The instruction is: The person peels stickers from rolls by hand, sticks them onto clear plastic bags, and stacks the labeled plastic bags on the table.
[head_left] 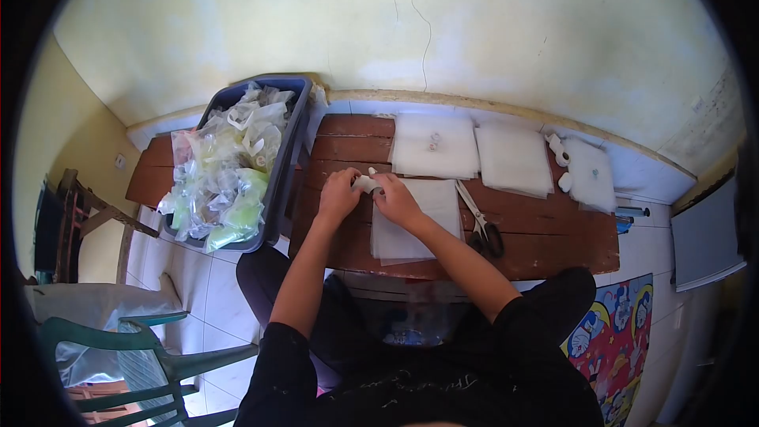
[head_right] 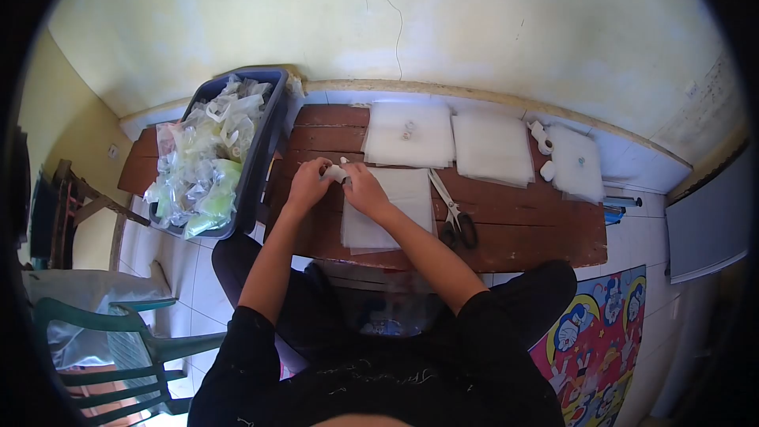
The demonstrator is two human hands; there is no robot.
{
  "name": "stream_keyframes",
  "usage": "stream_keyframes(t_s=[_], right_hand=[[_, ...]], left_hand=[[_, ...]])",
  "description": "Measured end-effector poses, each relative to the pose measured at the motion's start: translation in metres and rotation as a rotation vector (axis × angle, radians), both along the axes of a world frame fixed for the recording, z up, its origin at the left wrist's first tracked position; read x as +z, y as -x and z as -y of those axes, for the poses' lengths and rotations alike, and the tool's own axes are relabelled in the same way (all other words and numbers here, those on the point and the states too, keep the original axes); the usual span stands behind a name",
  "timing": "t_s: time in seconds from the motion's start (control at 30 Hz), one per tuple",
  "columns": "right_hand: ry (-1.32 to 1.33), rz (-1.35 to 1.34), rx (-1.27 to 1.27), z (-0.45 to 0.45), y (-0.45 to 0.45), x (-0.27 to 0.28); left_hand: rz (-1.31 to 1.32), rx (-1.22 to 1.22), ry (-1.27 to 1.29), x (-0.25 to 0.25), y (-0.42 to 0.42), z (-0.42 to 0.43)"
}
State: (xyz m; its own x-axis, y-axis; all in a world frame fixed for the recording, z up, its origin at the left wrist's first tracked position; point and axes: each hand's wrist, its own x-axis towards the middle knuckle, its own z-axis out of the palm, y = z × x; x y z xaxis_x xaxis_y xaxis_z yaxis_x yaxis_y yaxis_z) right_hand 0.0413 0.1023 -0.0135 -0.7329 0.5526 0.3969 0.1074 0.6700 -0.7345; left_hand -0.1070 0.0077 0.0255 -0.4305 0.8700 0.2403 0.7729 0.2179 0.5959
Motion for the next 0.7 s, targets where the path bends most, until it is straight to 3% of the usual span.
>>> stream_keyframes(t_s=[0.13, 0.2, 0.33, 0.47, 0.7], right_hand=[[-0.181, -0.012, -0.058, 0.004, 0.007, 0.01], [-0.108, 0.177, -0.004, 0.005, 0.008, 0.016], [-0.147, 0.195, -0.01, 0.001, 0.015, 0.014], [-0.172, 0.083, 0.023, -0.014, 0.021, -0.008], [-0.151, -0.116, -0.002, -0.001, 0.013, 0.01]], left_hand=[[-0.066, -0.034, -0.079, -0.019, 0.011, -0.007], [-0.035, -0.039, -0.115, -0.023, 0.014, -0.006], [-0.105, 0.062, 0.068, -0.026, 0.008, -0.008], [-0.036, 0.036, 0.087, -0.028, 0.011, -0.012], [-0.066, 0.011, 0.106, -0.022, 0.004, -0.009]])
